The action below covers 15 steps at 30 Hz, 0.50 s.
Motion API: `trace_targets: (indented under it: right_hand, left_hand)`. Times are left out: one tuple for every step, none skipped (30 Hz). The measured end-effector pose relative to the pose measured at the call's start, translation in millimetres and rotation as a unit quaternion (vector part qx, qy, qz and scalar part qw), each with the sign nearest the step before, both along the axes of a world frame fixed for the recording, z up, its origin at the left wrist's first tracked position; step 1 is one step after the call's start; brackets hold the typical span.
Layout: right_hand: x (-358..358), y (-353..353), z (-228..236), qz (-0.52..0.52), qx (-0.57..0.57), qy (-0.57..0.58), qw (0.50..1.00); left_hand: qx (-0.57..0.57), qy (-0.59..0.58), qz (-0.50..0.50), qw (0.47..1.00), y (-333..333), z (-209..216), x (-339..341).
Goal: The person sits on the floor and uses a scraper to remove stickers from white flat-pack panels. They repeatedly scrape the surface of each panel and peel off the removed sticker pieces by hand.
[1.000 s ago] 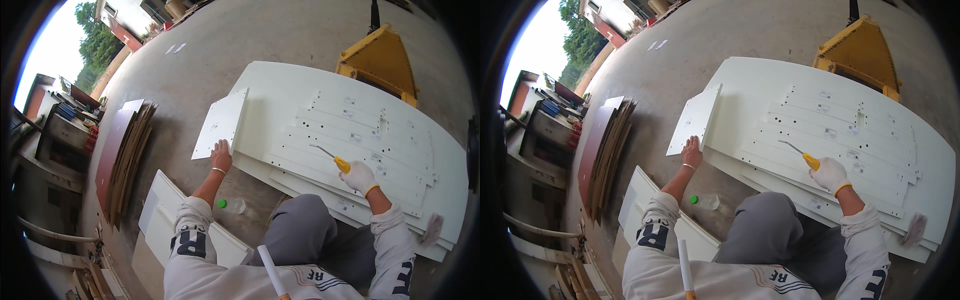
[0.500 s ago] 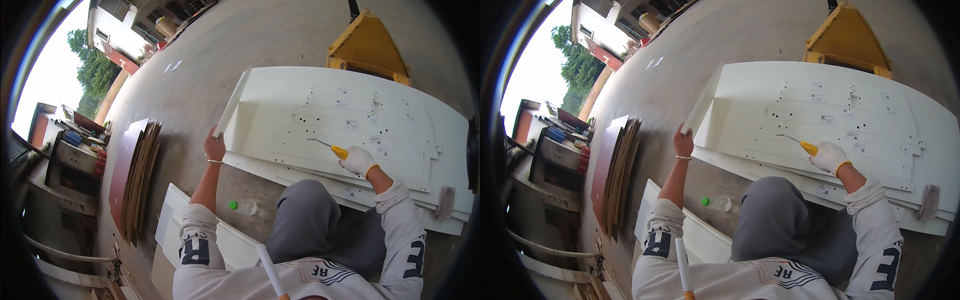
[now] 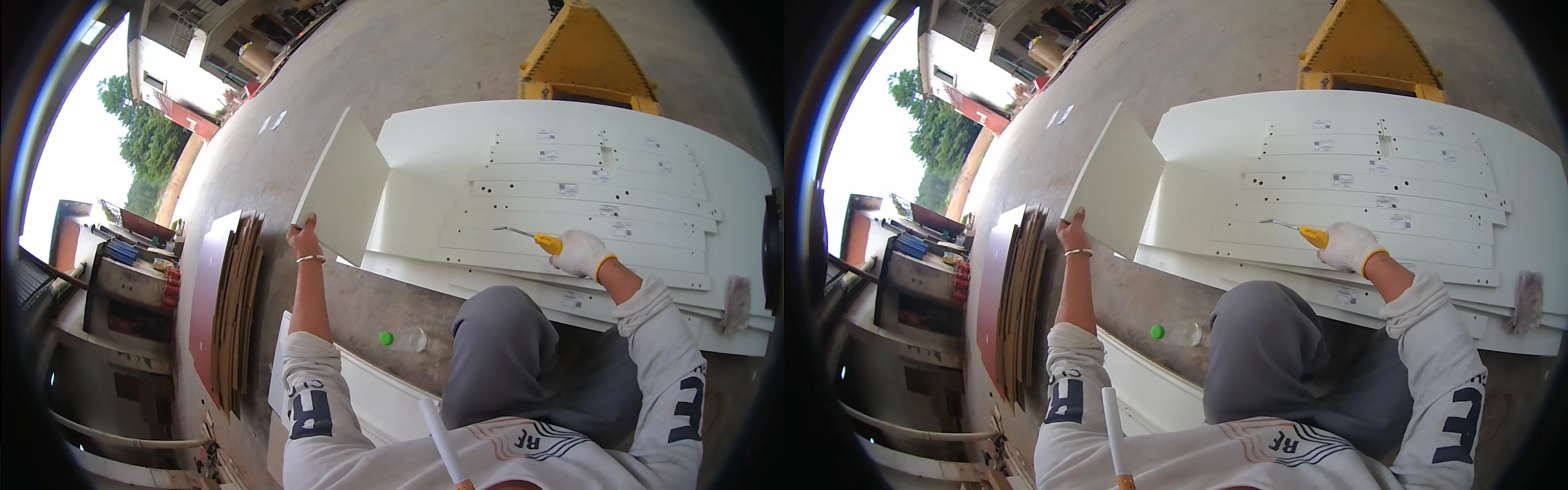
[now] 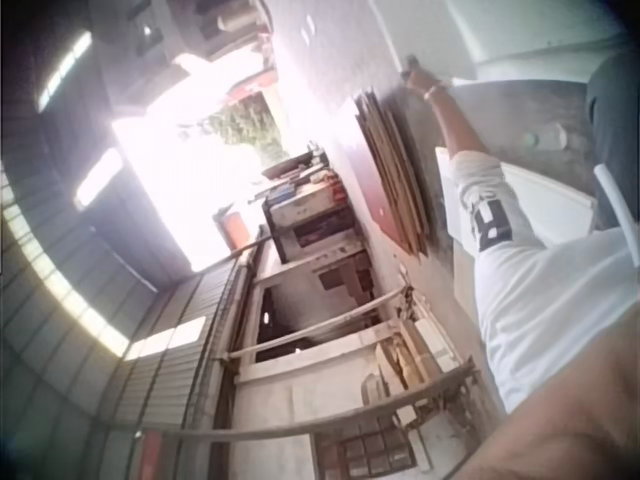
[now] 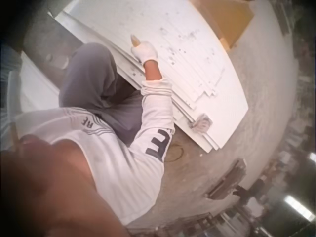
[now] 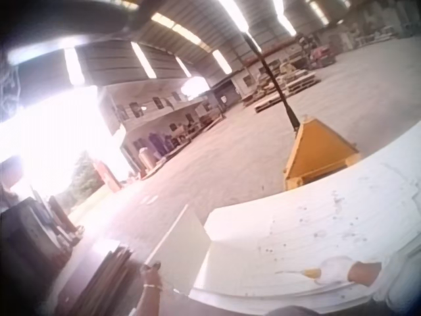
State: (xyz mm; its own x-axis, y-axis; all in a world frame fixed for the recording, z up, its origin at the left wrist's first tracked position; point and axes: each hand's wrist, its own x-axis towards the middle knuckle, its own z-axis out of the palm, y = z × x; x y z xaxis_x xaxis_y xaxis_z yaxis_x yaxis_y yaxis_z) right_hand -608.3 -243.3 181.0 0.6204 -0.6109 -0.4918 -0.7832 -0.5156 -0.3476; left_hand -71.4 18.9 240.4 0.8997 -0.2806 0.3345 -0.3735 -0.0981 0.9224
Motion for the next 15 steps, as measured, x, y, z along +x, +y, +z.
trace_targets:
  right_hand:
    - [0,0,0,-0.003,0.003,0.004,1.0]
    - [3,2,1,-0.001,0.013,0.004,1.0]
    - [8,5,4,0.003,0.025,-0.001,1.0]
    - [11,5,5,0.004,0.033,-0.002,0.999]
    - [10,4,5,0.0,0.035,0.001,0.999]
    - [9,4,5,-0.004,0.036,0.002,0.999]
    - [9,4,5,-0.008,0.038,0.004,0.999]
    - [5,0,7,-0.009,0.037,0.018,0.999]
    - [8,2,11,-0.002,0.041,0.025,0.999]
    - [9,2,12,0.005,0.045,0.032,0.998]
    - [8,1,14,0.005,0.051,0.039,0.998]
    - [17,6,16,0.019,0.064,0.031,0.997]
    - [19,7,15,0.022,0.073,0.033,0.997]
    - [20,6,11,0.026,0.055,0.021,0.998]
    - [17,3,3,0.025,0.034,0.017,0.999]
  left_hand:
    - [-0.015,-0.004,0.0,1.0,-6,2,-6]
    - [0.018,0.005,0.008,1.0,1,-3,-2]
    - [0.054,0.009,0.018,0.998,13,-12,8]
    - [0.086,0.018,0.025,0.996,17,-17,14]
    - [0.052,0.021,0.026,0.998,11,-13,13]
    - [0.019,0.025,0.028,0.999,4,-7,14]
    - [-0.014,0.028,0.03,0.999,-2,-1,15]
    - [-0.058,0.056,0.011,0.997,-18,3,-1]
    - [-0.075,0.06,0.009,0.995,-20,0,-5]
    - [-0.093,0.066,0.007,0.994,-22,-3,-8]
    - [-0.112,0.071,0.005,0.991,-24,-5,-10]
    - [-0.072,0.05,0.057,0.994,-4,-15,16]
    - [-0.056,0.055,0.06,0.995,0,-16,27]
    - [-0.041,0.062,0.062,0.995,-1,-13,37]
    - [-0.029,0.076,0.059,0.995,-17,-10,29]
